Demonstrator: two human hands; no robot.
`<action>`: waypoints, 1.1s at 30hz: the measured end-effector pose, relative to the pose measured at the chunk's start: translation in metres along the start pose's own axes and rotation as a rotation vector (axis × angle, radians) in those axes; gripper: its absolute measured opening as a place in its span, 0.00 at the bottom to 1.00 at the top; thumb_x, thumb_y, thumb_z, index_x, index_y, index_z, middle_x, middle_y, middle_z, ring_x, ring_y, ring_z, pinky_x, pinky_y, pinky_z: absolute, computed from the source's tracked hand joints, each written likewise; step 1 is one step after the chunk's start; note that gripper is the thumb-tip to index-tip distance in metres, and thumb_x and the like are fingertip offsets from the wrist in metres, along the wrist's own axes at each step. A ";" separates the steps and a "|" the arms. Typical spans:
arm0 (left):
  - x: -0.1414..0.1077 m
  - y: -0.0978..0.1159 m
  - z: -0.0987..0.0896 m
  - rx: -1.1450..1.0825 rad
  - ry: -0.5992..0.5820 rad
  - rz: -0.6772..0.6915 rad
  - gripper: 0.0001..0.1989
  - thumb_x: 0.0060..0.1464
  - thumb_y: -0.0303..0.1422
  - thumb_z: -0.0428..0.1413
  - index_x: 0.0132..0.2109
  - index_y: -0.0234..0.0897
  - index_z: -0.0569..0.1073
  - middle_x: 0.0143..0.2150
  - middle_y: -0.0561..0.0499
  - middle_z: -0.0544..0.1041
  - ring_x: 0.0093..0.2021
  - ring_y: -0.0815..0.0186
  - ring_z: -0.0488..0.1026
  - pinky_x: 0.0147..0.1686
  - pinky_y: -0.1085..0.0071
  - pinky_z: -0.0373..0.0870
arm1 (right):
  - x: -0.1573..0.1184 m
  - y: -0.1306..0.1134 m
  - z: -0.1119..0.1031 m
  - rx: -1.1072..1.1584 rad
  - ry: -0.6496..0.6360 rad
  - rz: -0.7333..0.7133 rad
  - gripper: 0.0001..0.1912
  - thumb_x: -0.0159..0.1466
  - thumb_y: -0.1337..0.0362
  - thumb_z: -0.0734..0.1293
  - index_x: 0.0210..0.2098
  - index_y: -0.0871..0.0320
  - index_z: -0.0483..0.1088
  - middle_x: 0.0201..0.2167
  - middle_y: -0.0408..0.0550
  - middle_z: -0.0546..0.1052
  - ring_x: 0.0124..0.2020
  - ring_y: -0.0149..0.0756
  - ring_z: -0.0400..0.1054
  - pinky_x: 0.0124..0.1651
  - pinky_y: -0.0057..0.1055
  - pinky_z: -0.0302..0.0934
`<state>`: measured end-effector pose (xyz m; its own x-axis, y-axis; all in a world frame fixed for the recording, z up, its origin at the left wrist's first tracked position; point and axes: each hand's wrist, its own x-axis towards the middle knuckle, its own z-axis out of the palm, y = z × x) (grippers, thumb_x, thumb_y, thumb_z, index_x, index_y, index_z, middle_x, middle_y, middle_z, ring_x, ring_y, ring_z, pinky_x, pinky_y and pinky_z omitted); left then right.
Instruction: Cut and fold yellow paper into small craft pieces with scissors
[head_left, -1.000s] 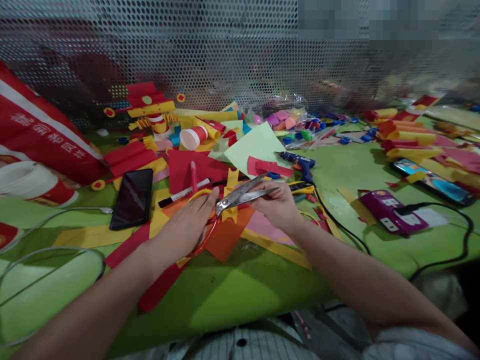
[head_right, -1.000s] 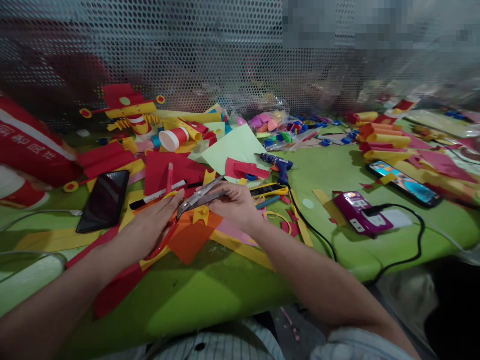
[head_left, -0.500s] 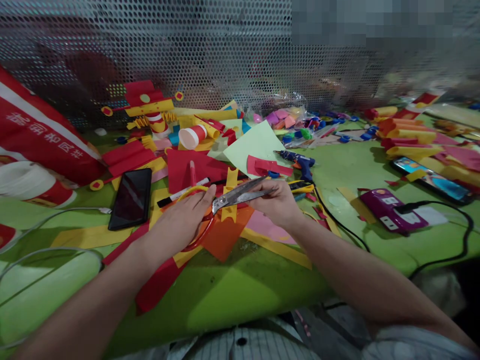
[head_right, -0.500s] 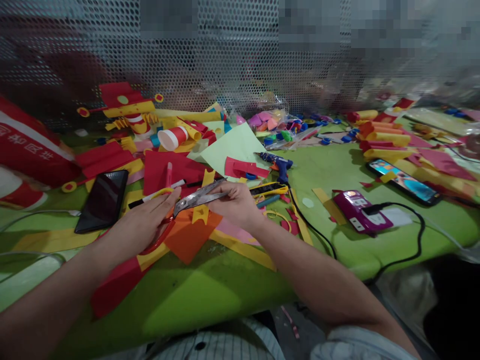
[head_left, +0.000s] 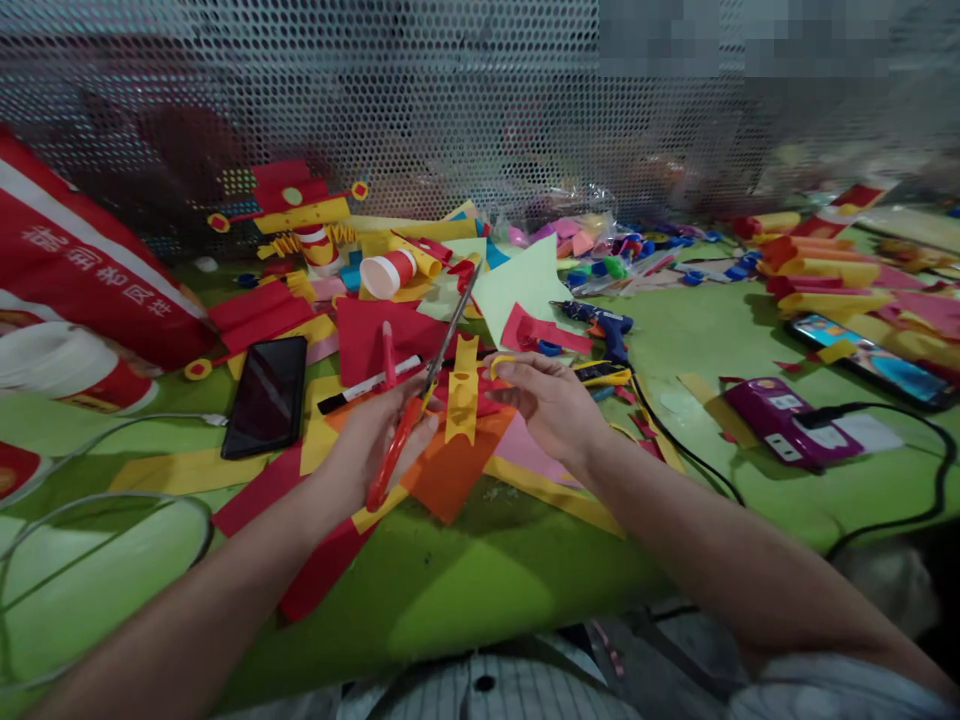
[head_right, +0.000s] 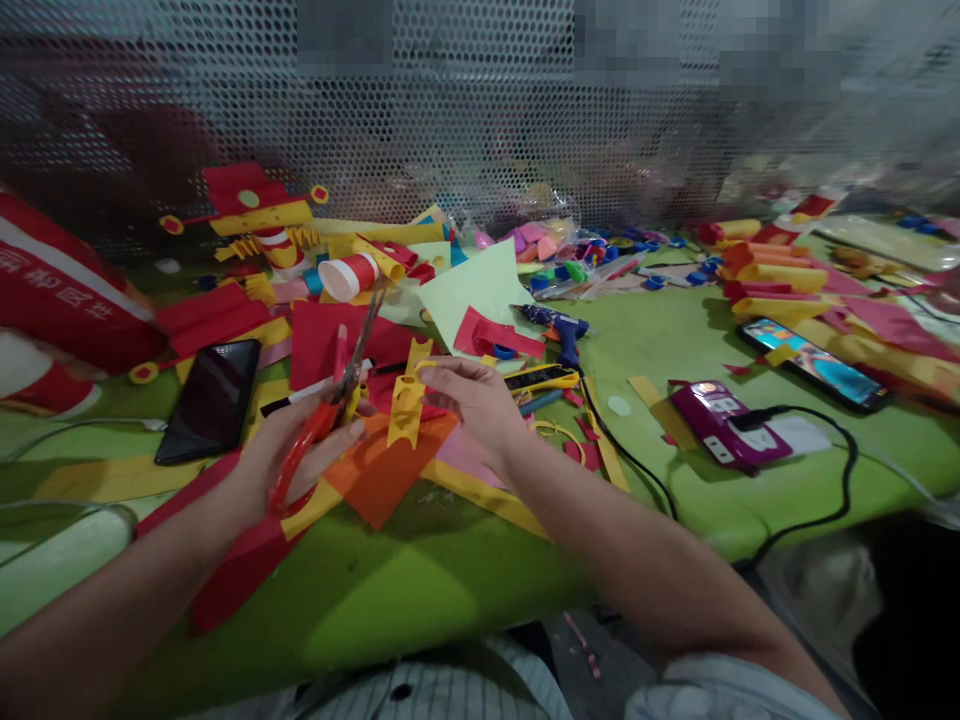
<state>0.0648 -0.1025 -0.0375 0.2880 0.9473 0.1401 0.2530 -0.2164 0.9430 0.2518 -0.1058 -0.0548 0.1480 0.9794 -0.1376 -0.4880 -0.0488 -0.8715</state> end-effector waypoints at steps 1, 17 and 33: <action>-0.001 0.002 0.005 -0.028 -0.008 -0.057 0.15 0.48 0.31 0.57 0.45 0.36 0.73 0.32 0.50 0.76 0.34 0.63 0.74 0.36 0.66 0.73 | -0.002 0.003 0.001 0.005 -0.011 0.011 0.09 0.38 0.63 0.76 0.18 0.54 0.74 0.22 0.40 0.76 0.26 0.29 0.68 0.30 0.30 0.65; -0.003 0.009 0.037 -0.366 0.071 -0.033 0.16 0.42 0.31 0.61 0.41 0.36 0.69 0.29 0.56 0.71 0.29 0.72 0.70 0.31 0.75 0.69 | -0.020 0.021 0.017 0.041 -0.055 0.098 0.10 0.35 0.64 0.78 0.17 0.54 0.75 0.23 0.40 0.76 0.24 0.27 0.68 0.30 0.28 0.64; 0.001 0.003 0.032 -0.308 0.055 -0.109 0.07 0.44 0.29 0.58 0.32 0.35 0.68 0.26 0.56 0.70 0.25 0.72 0.69 0.27 0.73 0.69 | -0.017 0.021 0.010 0.000 -0.114 0.145 0.14 0.35 0.62 0.78 0.20 0.57 0.74 0.18 0.39 0.75 0.21 0.25 0.68 0.24 0.23 0.63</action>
<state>0.0951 -0.1099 -0.0441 0.2224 0.9741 0.0417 -0.0137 -0.0397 0.9991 0.2304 -0.1210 -0.0656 -0.0226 0.9781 -0.2071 -0.4973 -0.1907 -0.8464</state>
